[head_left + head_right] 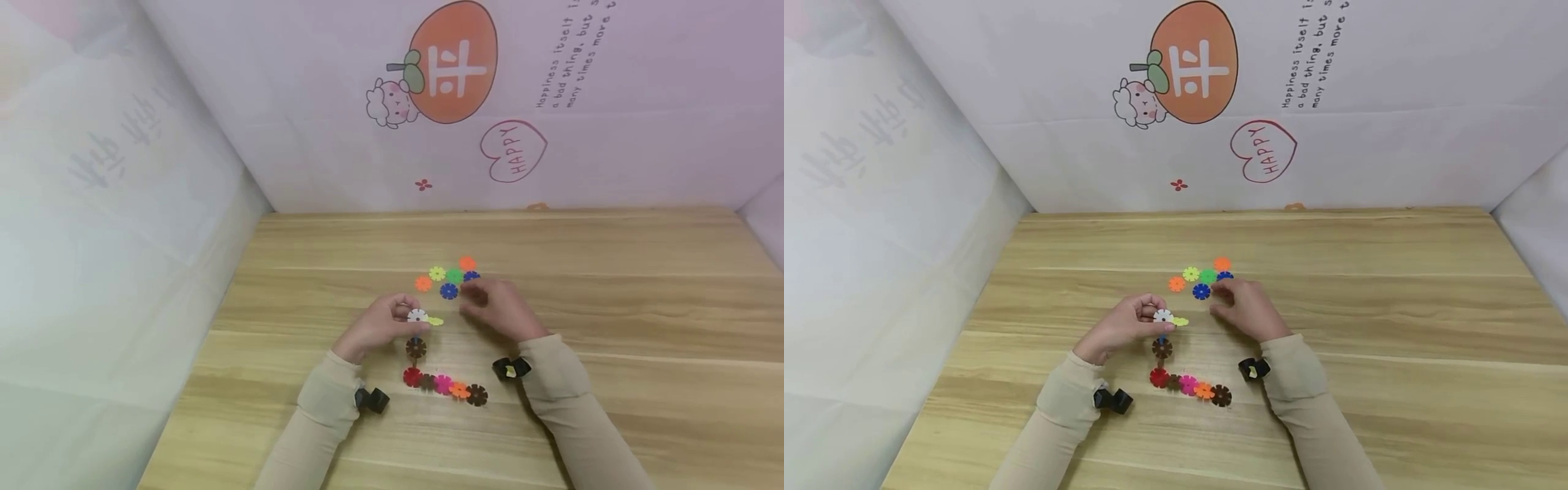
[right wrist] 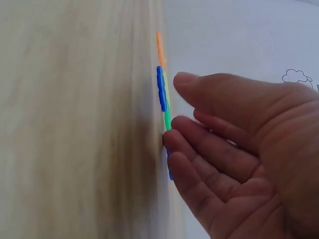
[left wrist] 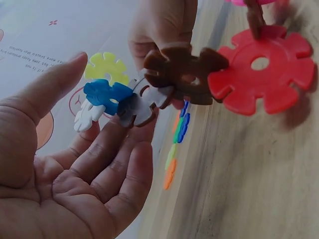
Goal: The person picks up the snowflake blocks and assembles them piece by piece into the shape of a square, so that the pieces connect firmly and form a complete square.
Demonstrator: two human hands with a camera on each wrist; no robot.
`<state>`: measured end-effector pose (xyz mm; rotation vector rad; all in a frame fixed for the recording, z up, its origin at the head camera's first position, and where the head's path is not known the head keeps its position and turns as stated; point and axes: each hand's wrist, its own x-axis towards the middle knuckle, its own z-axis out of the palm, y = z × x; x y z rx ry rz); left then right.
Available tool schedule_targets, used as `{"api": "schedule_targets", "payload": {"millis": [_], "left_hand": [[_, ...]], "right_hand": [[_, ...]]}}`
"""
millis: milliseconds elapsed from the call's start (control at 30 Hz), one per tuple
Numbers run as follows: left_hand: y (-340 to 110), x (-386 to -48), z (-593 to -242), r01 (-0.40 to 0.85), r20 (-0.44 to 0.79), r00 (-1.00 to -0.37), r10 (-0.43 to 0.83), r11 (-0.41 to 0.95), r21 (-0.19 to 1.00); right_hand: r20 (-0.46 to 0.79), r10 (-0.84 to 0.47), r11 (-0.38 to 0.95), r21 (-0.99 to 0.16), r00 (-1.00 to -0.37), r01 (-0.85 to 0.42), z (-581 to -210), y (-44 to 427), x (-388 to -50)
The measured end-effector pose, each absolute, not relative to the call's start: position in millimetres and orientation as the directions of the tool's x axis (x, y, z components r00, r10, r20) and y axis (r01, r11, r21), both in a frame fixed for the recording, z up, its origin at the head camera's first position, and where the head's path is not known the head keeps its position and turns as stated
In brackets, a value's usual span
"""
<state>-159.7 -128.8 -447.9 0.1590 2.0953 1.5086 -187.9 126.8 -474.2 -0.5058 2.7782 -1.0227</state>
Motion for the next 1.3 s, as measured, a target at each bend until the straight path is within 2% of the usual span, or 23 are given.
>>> {"api": "schedule_targets", "payload": {"millis": [633, 1300], "left_hand": [[-127, -160, -453, -0.179, -0.33, -0.836, 0.438, 0.35, 0.919], [-137, -165, -447, -0.243, -0.36, -0.875, 0.324, 0.349, 0.905]], "right_hand": [[0.026, -0.342, 0.733, -0.618, -0.939, -0.284, -480, 112, -201], [0.014, -0.36, 0.675, -0.686, -0.933, -0.271, -480, 103, -208]]}}
